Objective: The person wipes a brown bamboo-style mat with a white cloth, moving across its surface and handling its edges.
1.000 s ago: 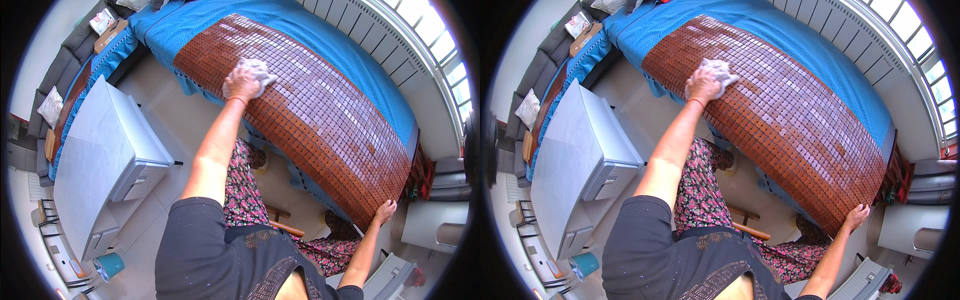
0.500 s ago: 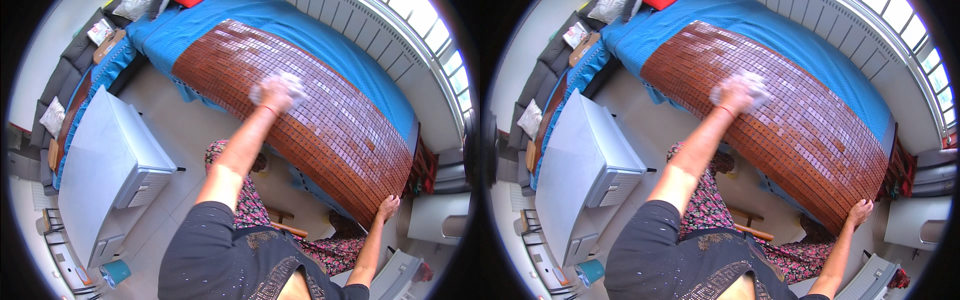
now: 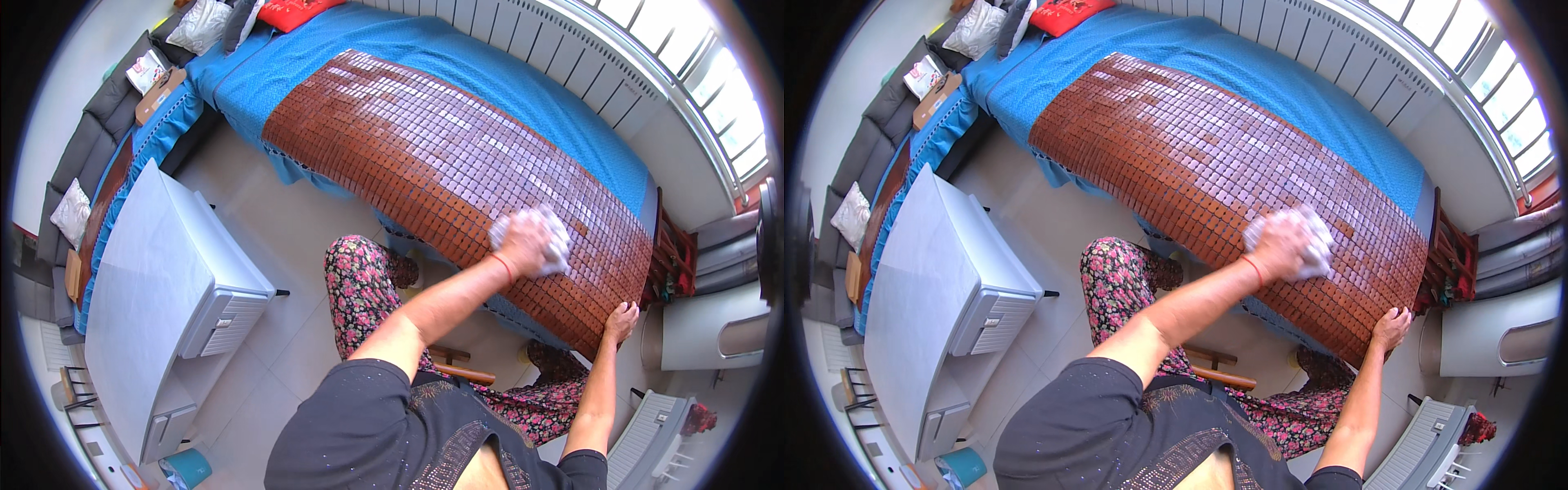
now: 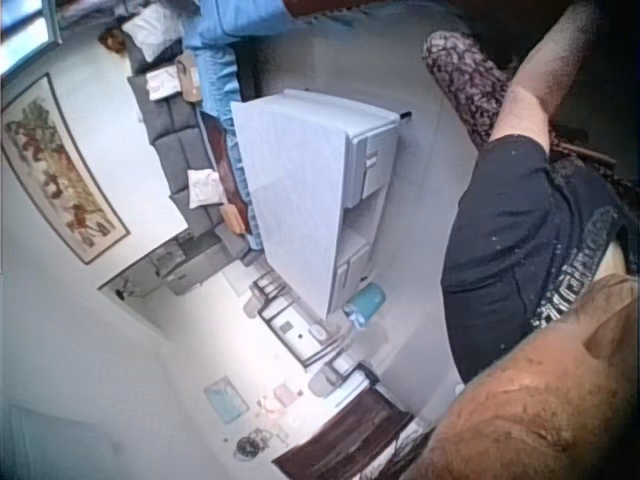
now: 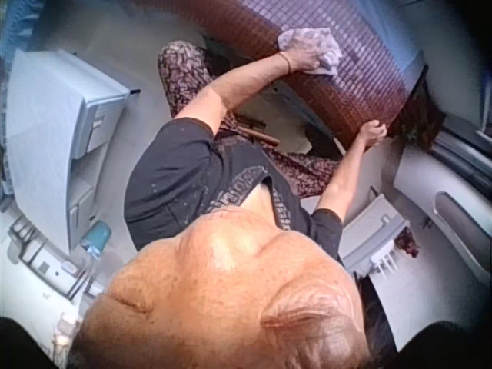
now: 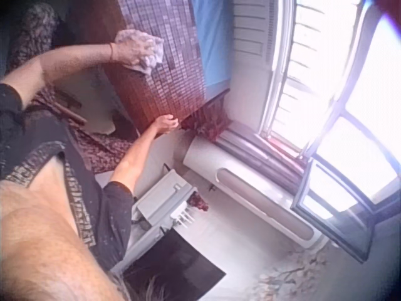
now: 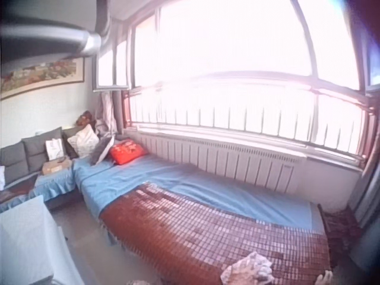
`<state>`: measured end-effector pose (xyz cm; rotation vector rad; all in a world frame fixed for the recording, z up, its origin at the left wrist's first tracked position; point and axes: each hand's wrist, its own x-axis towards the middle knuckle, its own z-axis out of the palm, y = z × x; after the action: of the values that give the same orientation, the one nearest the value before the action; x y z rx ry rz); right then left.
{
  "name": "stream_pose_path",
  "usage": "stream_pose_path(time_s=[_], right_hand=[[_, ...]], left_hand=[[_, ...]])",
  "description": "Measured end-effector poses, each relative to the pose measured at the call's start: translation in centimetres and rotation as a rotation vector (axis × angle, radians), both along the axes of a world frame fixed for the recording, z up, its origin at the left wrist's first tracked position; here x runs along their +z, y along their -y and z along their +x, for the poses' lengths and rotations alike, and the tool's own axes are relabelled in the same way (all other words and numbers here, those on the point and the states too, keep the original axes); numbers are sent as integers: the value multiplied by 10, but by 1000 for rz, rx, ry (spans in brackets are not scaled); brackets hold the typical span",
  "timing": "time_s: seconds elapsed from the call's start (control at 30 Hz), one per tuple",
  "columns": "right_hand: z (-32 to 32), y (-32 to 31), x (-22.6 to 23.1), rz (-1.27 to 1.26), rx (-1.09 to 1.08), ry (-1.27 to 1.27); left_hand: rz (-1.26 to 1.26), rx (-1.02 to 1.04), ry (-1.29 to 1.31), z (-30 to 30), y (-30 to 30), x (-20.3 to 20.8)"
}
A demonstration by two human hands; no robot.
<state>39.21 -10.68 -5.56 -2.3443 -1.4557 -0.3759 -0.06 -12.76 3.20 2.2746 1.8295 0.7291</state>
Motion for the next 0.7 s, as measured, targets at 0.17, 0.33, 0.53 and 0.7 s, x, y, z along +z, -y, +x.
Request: stream_pose_path(time_s=[0.17,0.33,0.53,0.7], right_hand=[[9,1,-5,54,44,29],[1,-3,-5,63,39,37],[-20,-42,13,-274,-352,-115],[-44,-133,19,-222,215,-353]], left_hand=[[111,404,-120,-152,-22,3],[-47,795,-198,-268,-16,-36],[-119,785,-302,-264,-20,-28],[-93,599,-300,-245,-60,-29]])
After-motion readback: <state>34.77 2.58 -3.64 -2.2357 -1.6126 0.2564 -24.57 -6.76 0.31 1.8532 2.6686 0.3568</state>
